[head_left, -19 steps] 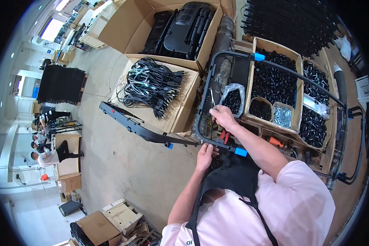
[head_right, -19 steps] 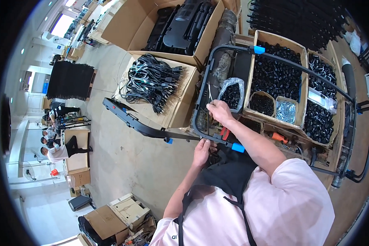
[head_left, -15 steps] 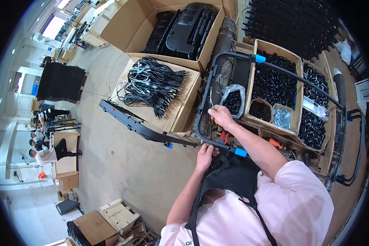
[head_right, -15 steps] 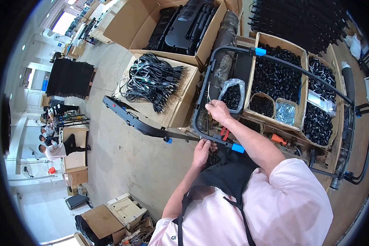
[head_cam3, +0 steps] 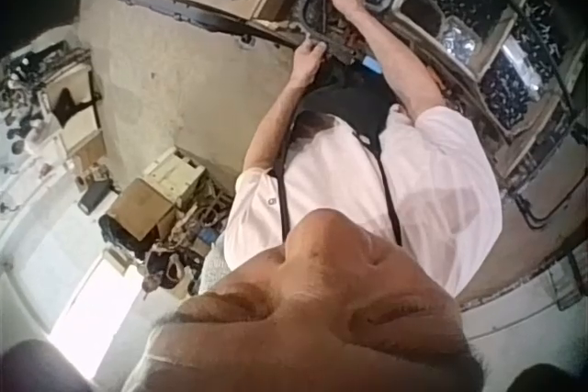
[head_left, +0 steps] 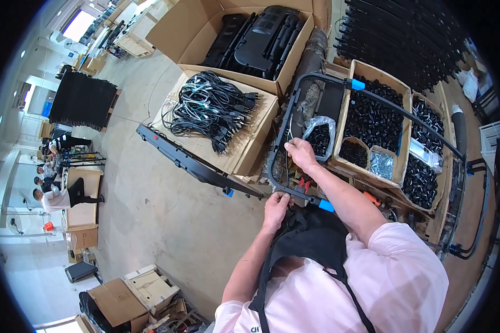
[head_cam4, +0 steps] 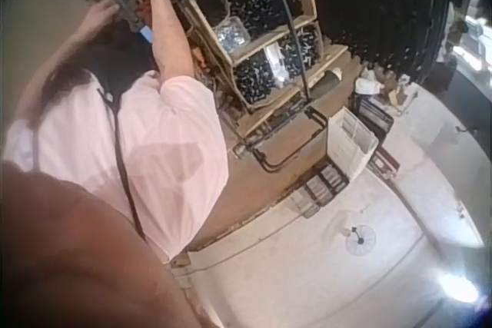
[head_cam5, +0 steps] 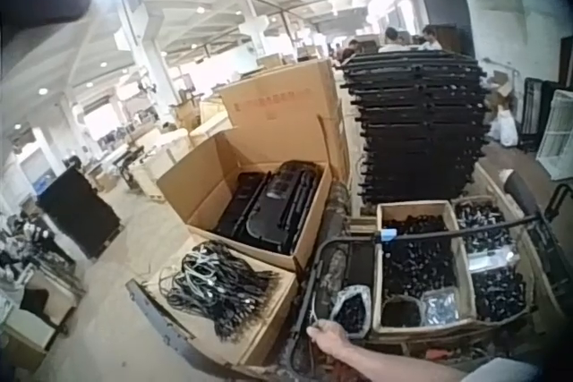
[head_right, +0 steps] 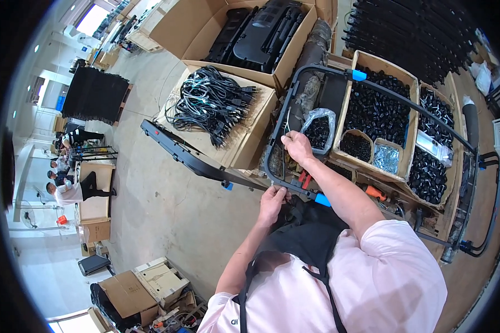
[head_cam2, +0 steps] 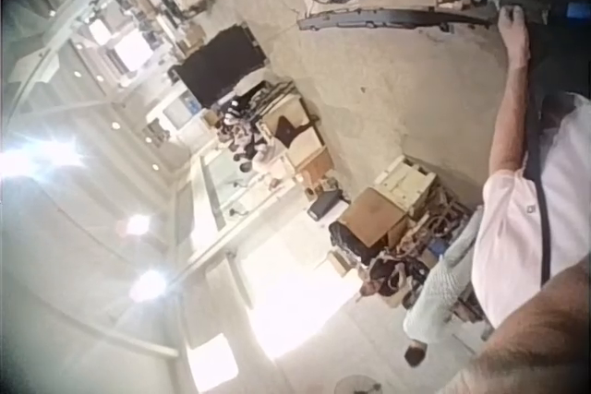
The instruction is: Assembling components of a leaf blower, including wiring and housing pieces, using a pneumatic tool.
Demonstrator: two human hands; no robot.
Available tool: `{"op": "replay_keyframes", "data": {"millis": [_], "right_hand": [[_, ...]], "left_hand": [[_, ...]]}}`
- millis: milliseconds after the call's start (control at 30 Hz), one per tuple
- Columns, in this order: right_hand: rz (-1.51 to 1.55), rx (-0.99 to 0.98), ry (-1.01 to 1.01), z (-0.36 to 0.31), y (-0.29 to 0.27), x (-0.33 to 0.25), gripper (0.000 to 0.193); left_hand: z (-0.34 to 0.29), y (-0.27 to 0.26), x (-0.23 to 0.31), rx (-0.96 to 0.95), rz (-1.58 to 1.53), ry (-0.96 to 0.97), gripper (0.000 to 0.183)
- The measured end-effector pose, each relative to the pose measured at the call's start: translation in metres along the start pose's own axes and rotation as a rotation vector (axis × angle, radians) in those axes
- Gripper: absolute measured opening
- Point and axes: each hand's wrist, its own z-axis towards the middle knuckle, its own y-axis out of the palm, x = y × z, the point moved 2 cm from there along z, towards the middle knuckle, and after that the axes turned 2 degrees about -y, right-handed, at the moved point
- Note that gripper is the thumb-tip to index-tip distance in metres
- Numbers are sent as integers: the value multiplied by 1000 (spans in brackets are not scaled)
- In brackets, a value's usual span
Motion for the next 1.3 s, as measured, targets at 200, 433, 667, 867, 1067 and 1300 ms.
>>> {"op": "replay_keyframes", "data": {"millis": [200, 433, 667, 867, 1067, 1300], "right_hand": [[-189, -388, 27, 0, -53, -17, 30], [-727, -35, -193, 33, -143, 6, 22], [-856, -89, -274, 33, -111, -5, 35], [-832, -144, -271, 47, -106, 3, 31], [-471, -100, -151, 68, -128, 24, 31], [-442, -171, -10, 62, -129, 2, 36]], "left_hand": [[-6, 1, 4, 60, -62, -21, 16], [-3, 3, 3, 36, -97, -61, 15], [-1, 1, -2, 29, -114, -69, 15], [-2, 0, 0, 21, -116, -65, 16], [0, 0, 1, -3, -130, -65, 17], [3, -6, -2, -24, -163, -63, 16]]}}
